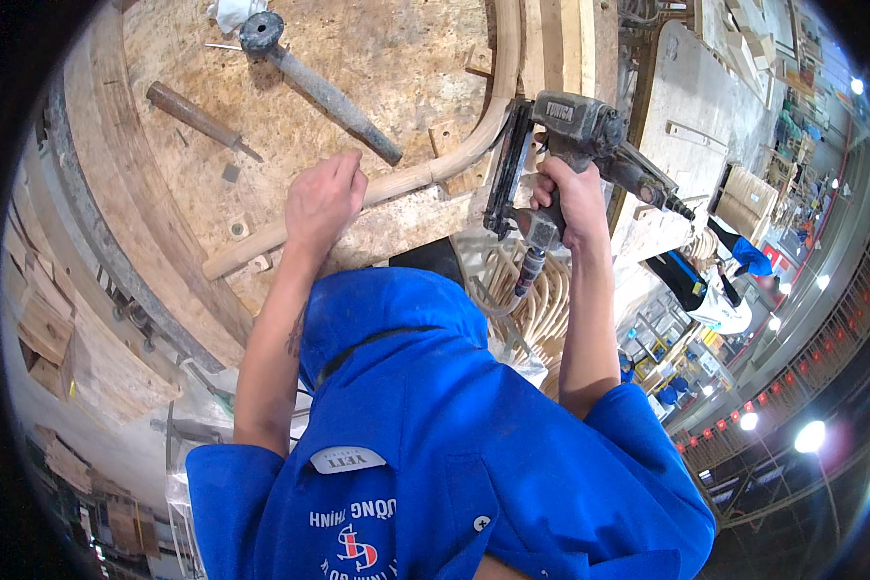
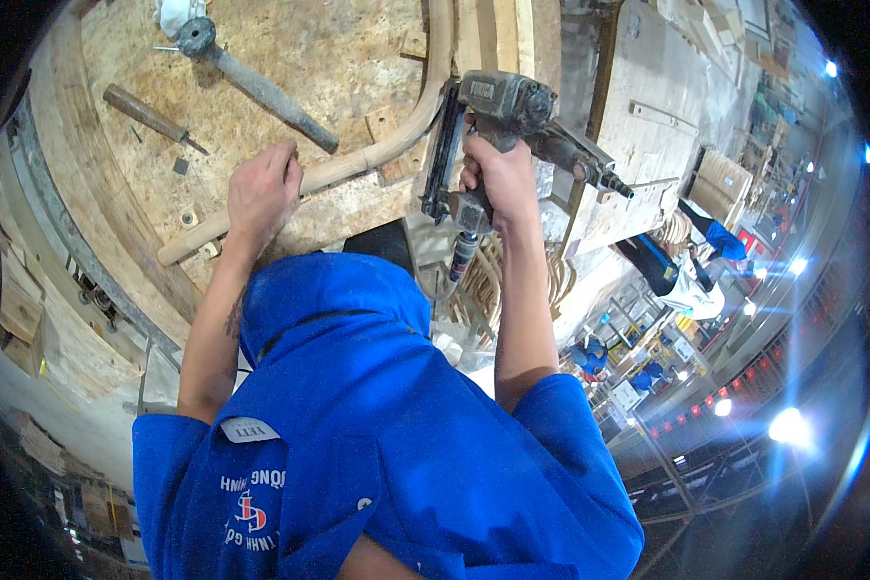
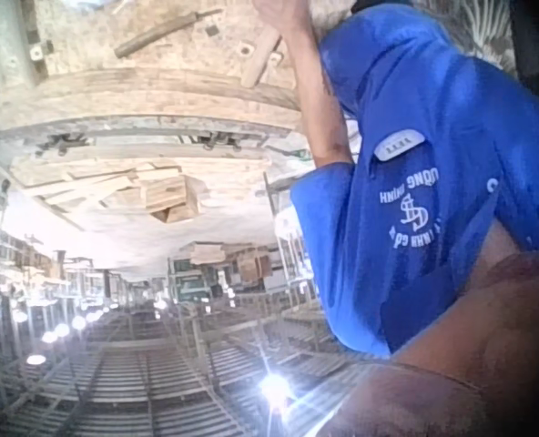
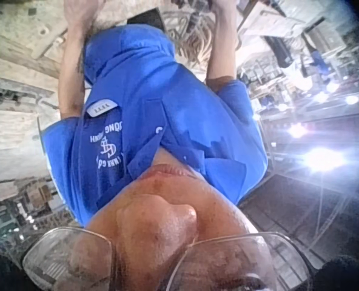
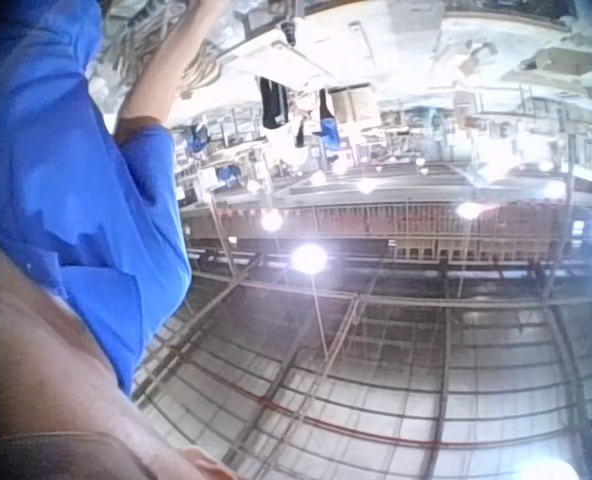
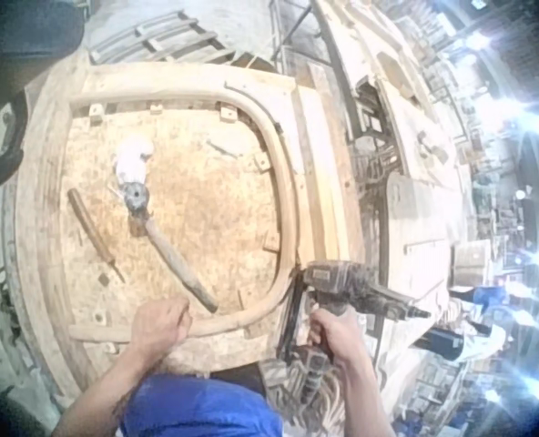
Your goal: The person assembles curved wooden chair frames on a workbench using a pneumatic nail gun and a hammer. They position curved pieces, drive nails, and occasionally tap joints with a hammer before moving completed frames aside.
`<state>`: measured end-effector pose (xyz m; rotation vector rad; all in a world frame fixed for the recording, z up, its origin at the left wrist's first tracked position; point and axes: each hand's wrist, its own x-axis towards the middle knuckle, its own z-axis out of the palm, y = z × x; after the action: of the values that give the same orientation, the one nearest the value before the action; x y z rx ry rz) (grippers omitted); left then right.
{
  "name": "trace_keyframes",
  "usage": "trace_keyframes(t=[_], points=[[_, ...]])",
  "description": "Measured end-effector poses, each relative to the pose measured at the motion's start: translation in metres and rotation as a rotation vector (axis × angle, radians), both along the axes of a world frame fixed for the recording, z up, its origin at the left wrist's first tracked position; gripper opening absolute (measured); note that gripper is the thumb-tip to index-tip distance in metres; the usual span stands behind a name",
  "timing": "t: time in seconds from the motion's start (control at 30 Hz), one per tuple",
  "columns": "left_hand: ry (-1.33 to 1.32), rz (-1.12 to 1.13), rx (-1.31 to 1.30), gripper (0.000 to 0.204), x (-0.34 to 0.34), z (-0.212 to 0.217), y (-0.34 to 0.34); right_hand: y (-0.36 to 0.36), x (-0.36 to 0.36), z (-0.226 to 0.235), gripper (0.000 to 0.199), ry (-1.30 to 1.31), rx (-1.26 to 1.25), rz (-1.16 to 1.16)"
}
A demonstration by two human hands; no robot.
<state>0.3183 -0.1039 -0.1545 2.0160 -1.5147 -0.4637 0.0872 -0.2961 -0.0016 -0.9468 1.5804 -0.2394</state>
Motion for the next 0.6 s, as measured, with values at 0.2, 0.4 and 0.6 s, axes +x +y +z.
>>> trace_keyframes(t=[0.2, 0.4, 0.6], points=[[-0.019, -0.011, 0.006, 0.016, 0.0002, 0.0032, -0.0009, 0.0019, 0.0013, 0.0017, 0.007, -0.016, 0.003, 0.013], [-0.008, -0.013, 0.011, 0.017, 0.0004, 0.0057, -0.0009, 0.0008, -0.0039, 0.0003, 0.006, -0.028, 0.023, 0.02], [0.01, 0.002, 0.005, 0.018, -0.0005, 0.0065, -0.0003, 0.0015, 0.0016, 0.0045, 0.007, -0.012, 0.017, 0.089]])
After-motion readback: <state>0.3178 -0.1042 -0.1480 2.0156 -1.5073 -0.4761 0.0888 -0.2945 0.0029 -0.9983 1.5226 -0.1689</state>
